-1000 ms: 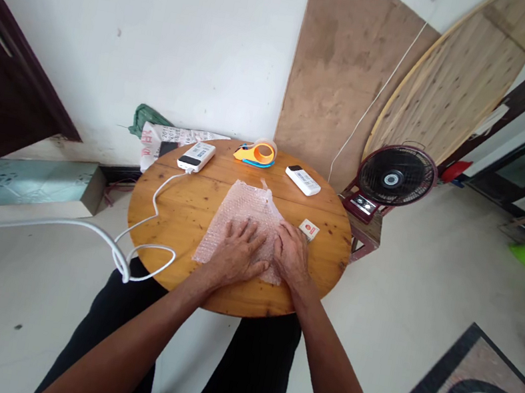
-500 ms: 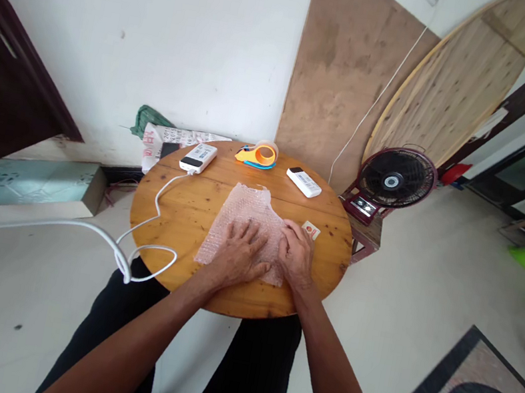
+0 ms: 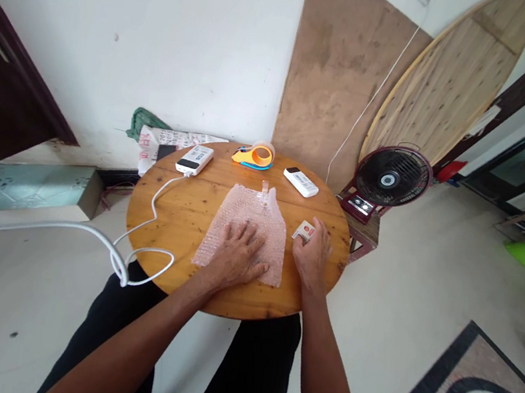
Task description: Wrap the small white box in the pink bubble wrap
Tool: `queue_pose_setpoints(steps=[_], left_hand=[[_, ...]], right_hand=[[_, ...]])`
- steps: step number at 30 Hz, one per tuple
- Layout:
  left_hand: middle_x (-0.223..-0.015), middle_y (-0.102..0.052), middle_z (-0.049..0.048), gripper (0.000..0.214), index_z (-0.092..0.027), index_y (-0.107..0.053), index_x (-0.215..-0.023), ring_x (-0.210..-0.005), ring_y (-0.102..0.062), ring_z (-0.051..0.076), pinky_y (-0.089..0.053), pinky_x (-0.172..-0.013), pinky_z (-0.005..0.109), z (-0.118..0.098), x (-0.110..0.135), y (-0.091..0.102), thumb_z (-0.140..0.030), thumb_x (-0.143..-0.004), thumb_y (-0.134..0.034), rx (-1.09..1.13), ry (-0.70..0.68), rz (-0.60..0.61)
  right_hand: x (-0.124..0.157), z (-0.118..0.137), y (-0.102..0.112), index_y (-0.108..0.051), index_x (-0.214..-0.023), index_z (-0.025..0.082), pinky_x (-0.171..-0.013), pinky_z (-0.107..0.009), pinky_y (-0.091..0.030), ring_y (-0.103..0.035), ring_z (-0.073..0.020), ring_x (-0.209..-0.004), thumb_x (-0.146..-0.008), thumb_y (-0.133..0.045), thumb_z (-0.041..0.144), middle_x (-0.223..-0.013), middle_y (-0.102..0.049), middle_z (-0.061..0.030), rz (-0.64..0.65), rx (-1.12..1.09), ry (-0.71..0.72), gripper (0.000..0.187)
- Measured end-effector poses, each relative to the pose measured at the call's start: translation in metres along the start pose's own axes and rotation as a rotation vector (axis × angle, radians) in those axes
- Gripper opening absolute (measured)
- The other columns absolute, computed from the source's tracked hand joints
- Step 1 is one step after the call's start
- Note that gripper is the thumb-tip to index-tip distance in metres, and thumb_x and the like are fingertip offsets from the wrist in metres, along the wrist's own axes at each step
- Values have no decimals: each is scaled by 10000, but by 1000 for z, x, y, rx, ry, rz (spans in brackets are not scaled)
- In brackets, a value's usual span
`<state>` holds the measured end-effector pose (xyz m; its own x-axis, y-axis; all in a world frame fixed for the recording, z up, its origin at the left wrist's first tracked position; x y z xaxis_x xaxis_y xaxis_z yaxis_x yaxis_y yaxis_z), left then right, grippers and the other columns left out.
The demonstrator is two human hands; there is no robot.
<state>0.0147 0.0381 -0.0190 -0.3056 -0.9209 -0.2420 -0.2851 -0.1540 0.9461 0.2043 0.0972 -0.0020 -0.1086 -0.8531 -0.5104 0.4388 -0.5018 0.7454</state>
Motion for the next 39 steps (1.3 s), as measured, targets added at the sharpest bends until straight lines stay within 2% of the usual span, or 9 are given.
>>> queue_pose_setpoints(steps=[11, 17, 20, 25, 29, 32, 35, 37, 39], left_hand=[[-1528, -336, 138, 644, -230, -454, -1377, -1429, -225, 373, -158, -1125, 623, 0, 1, 1, -588, -843, -482, 3, 4, 4], [-1526, -340, 141, 658, -225, -438, -1392, -1430, -225, 373, -148, -1128, 624, 1, 0, -1, -593, -848, -472, 9, -1, 0], [-1523, -344, 141, 663, -226, -434, -1396, -1431, -222, 374, -137, -1131, 624, 1, 1, -3, -593, -846, -478, 10, -3, -9], [-1525, -338, 143, 642, -231, -449, -1381, -1429, -225, 376, -136, -1127, 630, 1, 1, -2, -591, -850, -475, 15, 2, -11], [-1521, -338, 158, 647, -215, -455, -1376, -1421, -233, 391, -140, -1117, 646, 0, 1, 0, -588, -847, -481, 22, -14, -15], [-1491, -388, 158, 673, -205, -417, -1407, -1395, -281, 399, -166, -1115, 638, -2, 0, 0, -547, -836, -520, 38, -17, -33], [-1410, -490, 148, 588, -168, -430, -1400, -1346, -375, 359, -226, -1127, 561, -4, -1, 0, -426, -875, -488, 69, -2, -46], [-1375, -523, 150, 556, -150, -460, -1378, -1331, -397, 352, -254, -1122, 536, -5, -1, 0, -400, -882, -475, 80, 8, -33], [-1413, -485, 151, 595, -168, -464, -1379, -1355, -355, 374, -229, -1123, 571, -4, 0, 1, -471, -868, -490, 73, 13, -27]], right_hand=[[-1, -6, -4, -458, -1328, 137, -1008, -440, -353, -474, -301, -1218, -782, -472, 201, -1320, -544, -156, 94, 4, -76, 550], [-3, -9, -4, -516, -1275, 123, -1007, -447, -377, -521, -302, -1147, -765, -510, 213, -1225, -593, -171, 67, -58, -66, 518], [-4, -9, -3, -546, -1241, 118, -987, -450, -409, -548, -295, -1107, -761, -549, 264, -1194, -609, -170, 9, -174, -80, 502], [-3, 0, 6, -522, -1286, 145, -898, -398, -496, -602, -250, -1053, -767, -624, 385, -1238, -607, -148, -88, -626, -229, 581], [4, 38, 24, -570, -1246, 172, -967, -387, -476, -602, -240, -1097, -766, -662, 381, -1239, -627, -110, 103, -933, -144, 532], [9, 77, 28, -591, -1236, 206, -952, -356, -489, -614, -228, -1087, -737, -693, 332, -1225, -644, -69, 394, -1074, -79, 525], [12, 108, 14, -647, -1165, 212, -900, -341, -506, -636, -222, -1023, -675, -737, 295, -1130, -687, -44, 702, -1090, -26, 505], [10, 114, -2, -681, -1096, 214, -906, -337, -497, -633, -219, -1018, -646, -746, 262, -1108, -693, -30, 739, -1076, -51, 457], [6, 109, -19, -685, -1067, 218, -894, -336, -494, -641, -211, -986, -659, -724, 270, -1067, -703, -23, 702, -1117, -151, 414]])
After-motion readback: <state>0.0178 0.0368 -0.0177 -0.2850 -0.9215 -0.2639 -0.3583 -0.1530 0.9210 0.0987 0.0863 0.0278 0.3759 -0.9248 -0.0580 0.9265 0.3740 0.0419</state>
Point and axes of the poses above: each hand's wrist, its own x-axis away from the middle knuckle, its own y-axis out of the back of the hand, z = x × y, the point moved 2 cm from there along -x, towards the middle knuckle
